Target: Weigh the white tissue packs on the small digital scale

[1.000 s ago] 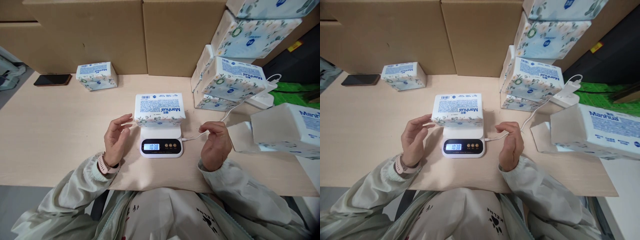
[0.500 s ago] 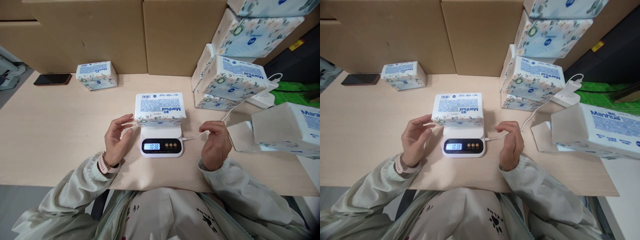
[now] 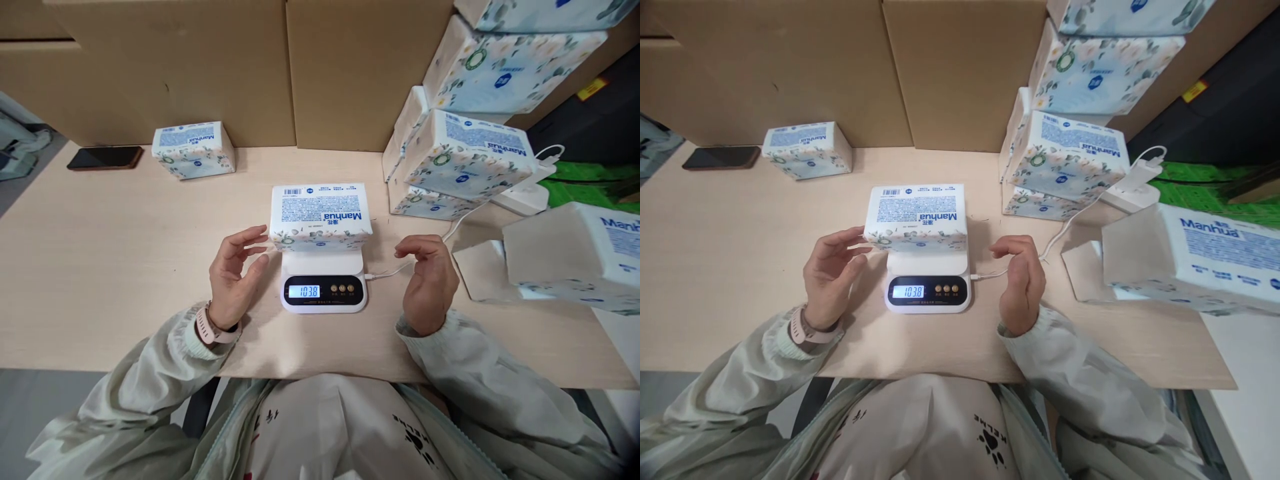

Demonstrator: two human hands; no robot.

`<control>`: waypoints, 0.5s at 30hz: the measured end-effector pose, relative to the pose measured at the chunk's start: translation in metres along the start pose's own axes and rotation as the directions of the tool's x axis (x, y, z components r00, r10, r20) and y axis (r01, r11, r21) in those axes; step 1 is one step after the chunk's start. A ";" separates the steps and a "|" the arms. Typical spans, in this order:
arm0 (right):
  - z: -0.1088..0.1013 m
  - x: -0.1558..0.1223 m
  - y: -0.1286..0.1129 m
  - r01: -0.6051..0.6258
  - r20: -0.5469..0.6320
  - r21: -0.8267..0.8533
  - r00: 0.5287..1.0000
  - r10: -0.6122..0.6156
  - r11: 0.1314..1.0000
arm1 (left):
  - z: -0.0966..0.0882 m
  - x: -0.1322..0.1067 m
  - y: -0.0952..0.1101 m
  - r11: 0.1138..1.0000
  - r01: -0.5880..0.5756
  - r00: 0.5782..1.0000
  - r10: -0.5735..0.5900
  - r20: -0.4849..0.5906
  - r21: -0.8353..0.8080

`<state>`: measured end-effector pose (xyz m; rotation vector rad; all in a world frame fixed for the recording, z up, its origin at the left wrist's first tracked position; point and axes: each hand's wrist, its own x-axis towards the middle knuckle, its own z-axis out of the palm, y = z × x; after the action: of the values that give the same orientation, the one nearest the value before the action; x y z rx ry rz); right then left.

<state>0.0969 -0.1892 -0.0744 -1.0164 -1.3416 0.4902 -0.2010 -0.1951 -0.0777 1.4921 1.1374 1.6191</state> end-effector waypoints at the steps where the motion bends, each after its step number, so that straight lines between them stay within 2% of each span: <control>1: 0.000 0.000 -0.001 0.000 -0.005 -0.001 1.000 0.000 1.000 | 0.000 0.000 0.001 1.000 0.005 1.000 -0.005 -0.001 -0.005; 4: 0.002 0.004 -0.002 -0.039 -0.034 0.015 0.999 0.039 0.999 | 0.000 0.002 0.005 0.999 0.036 0.999 -0.037 -0.029 -0.033; 6: 0.004 0.011 -0.002 -0.167 -0.017 0.057 0.986 0.168 0.984 | -0.002 0.008 0.010 0.991 0.114 0.992 -0.118 -0.049 -0.074; 8: 0.006 0.023 0.000 -0.348 0.076 0.081 0.936 0.343 0.934 | -0.006 0.017 0.017 0.963 0.245 0.968 -0.249 -0.018 -0.114; 10: 0.010 0.036 0.002 -0.472 0.190 0.033 0.869 0.458 0.881 | -0.009 0.028 0.024 0.919 0.376 0.926 -0.368 0.078 -0.122; 12: 0.017 0.047 0.000 -0.501 0.287 -0.054 0.820 0.495 0.863 | -0.007 0.038 0.031 0.887 0.452 0.879 -0.425 0.217 -0.098; 14: 0.027 0.058 -0.005 -0.469 0.397 -0.113 0.787 0.473 0.876 | -0.002 0.047 0.036 0.885 0.457 0.848 -0.405 0.341 -0.084; 15: 0.033 0.064 -0.007 -0.439 0.451 -0.124 0.774 0.445 0.890 | 0.002 0.052 0.038 0.897 0.433 0.848 -0.372 0.378 -0.088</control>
<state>0.0773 -0.1311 -0.0354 -1.2844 -1.5237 1.1507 -0.2029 -0.1634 -0.0213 1.2604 0.9962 1.0765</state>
